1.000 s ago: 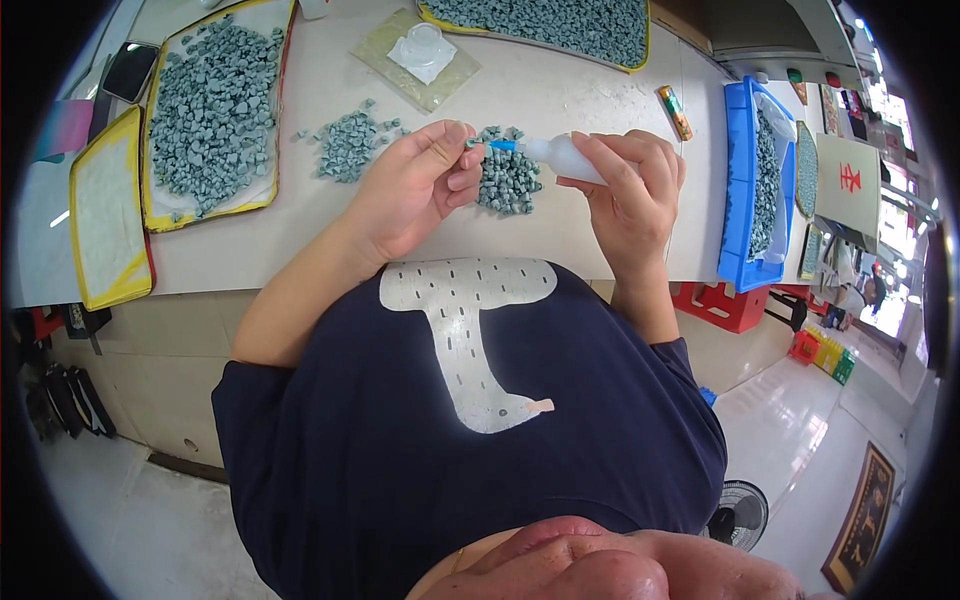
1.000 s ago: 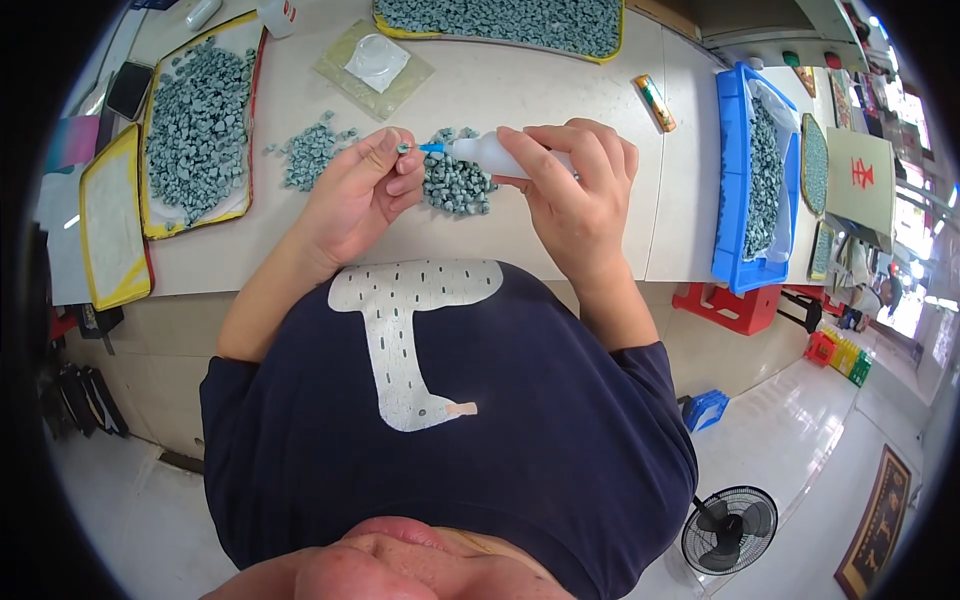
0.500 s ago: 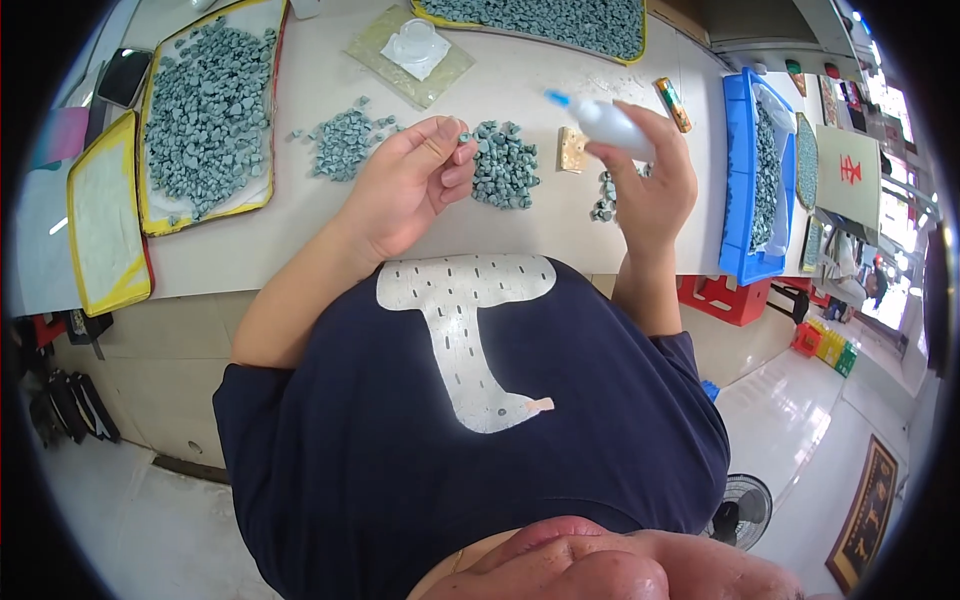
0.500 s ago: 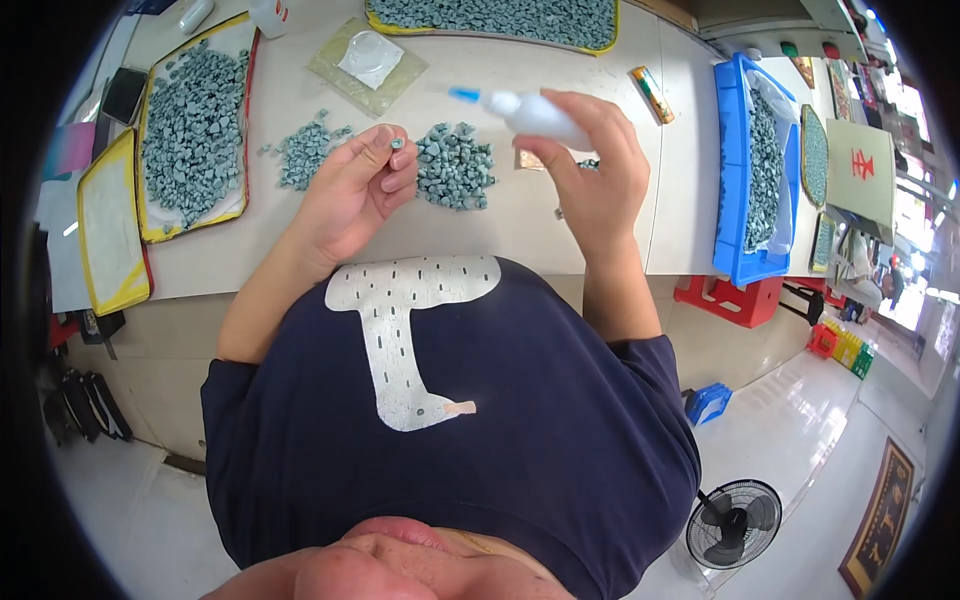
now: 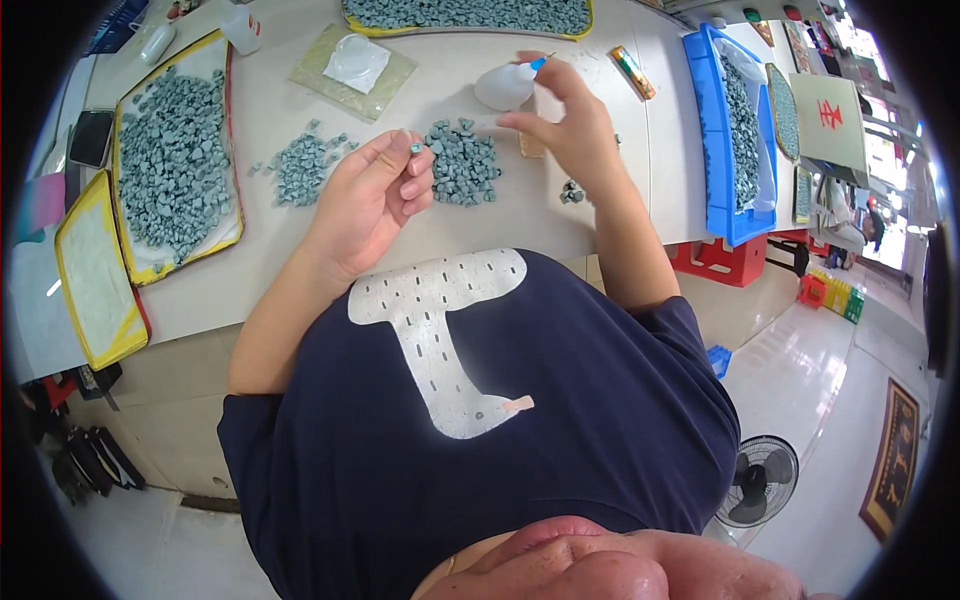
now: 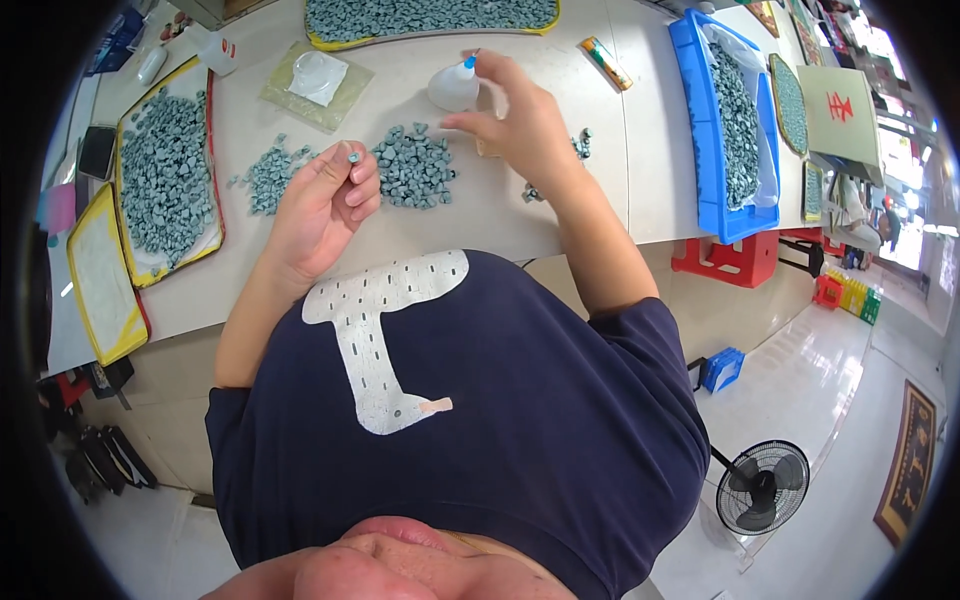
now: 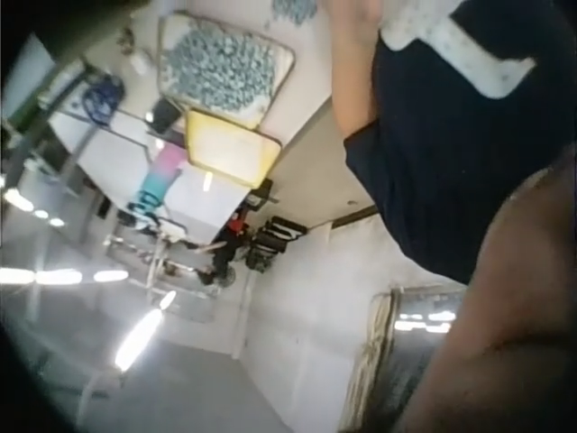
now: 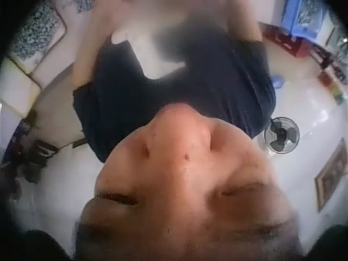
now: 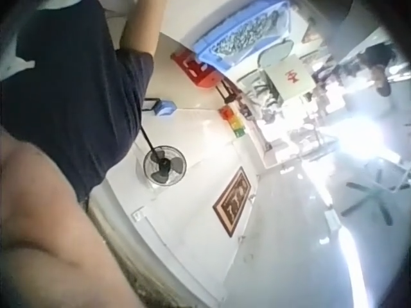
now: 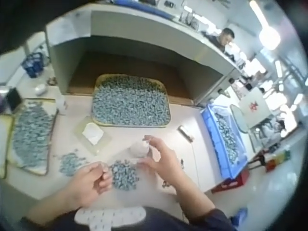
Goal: The recorder is applying glue to small blue plastic components and joining them together at a factory assembly bench.
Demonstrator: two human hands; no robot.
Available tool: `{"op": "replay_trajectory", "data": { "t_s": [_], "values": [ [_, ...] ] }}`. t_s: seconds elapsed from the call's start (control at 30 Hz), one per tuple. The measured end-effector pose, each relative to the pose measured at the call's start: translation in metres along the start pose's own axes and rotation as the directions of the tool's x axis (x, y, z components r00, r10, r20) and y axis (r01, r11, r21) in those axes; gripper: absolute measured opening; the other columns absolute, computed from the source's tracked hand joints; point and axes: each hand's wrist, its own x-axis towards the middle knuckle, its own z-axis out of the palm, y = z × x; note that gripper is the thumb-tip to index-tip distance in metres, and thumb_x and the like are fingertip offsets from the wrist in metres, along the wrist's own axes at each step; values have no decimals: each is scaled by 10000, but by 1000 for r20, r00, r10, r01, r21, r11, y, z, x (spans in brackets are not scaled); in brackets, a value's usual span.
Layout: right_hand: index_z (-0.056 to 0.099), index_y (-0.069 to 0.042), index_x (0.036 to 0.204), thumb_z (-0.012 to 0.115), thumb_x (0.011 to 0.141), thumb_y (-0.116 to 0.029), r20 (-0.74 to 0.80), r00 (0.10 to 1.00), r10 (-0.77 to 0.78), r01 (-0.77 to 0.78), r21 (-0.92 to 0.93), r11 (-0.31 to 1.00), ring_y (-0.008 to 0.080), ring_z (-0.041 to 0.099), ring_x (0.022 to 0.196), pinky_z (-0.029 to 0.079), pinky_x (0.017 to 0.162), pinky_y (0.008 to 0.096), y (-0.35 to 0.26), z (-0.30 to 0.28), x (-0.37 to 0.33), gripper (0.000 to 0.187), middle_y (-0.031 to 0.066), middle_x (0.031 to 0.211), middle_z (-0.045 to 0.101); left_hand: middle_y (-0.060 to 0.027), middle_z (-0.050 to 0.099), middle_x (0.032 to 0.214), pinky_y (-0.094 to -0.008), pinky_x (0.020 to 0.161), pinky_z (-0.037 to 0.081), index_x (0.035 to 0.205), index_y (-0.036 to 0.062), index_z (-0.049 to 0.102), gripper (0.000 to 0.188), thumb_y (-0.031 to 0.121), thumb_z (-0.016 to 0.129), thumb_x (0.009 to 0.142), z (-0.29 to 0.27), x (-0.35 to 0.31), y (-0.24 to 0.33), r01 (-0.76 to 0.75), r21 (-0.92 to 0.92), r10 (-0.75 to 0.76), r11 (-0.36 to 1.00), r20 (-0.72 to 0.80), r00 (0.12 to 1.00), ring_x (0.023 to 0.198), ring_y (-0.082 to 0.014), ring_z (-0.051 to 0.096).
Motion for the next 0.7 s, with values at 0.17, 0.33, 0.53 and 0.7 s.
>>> {"op": "replay_trajectory", "data": {
  "t_s": [0.17, 0.33, 0.53, 0.7],
  "values": [
    [632, -8, 1057, 723, 797, -195, -221, 973, 68, -158, -418, 895, 210, 637, 827, 495, 750, 330, 25, -62, -11, 333, 127, 966, 667, -1, 461, 806, -224, 582, 347, 967, 49, 504, 197, 244, 528, 968, 2, 3, 5, -1, 28, 1, 1000, 0, 1000, 657, -85, 406],
    [643, 15, 950, 711, 800, -230, -227, 882, 413, -460, -605, 650, 221, 632, 720, 485, 660, 318, 41, -69, -19, 296, 130, 800, 665, -2, 464, 801, -226, 579, 349, 956, 50, 509, 194, 242, 529, 968, -5, 2, 2, 4, 46, -4, 999, 5, 1000, 657, -86, 411],
    [662, 22, 938, 688, 809, -173, -174, 900, 399, -425, -554, 716, 178, 627, 704, 482, 653, 292, 28, -65, -20, 235, 110, 788, 667, -4, 468, 800, -227, 577, 350, 933, 51, 506, 197, 243, 529, 968, -4, -1, 2, 8, 28, -7, 1000, -18, 1000, 655, -85, 409],
    [689, 3, 971, 637, 822, -31, -145, 981, 132, -149, -112, 982, 120, 623, 731, 478, 655, 251, -23, -22, -25, 161, 75, 806, 669, -9, 476, 812, -227, 577, 353, 914, 49, 499, 207, 247, 520, 972, -9, -7, 5, -2, 21, 2, 1000, -6, 1000, 652, -83, 405]
  ]
}}
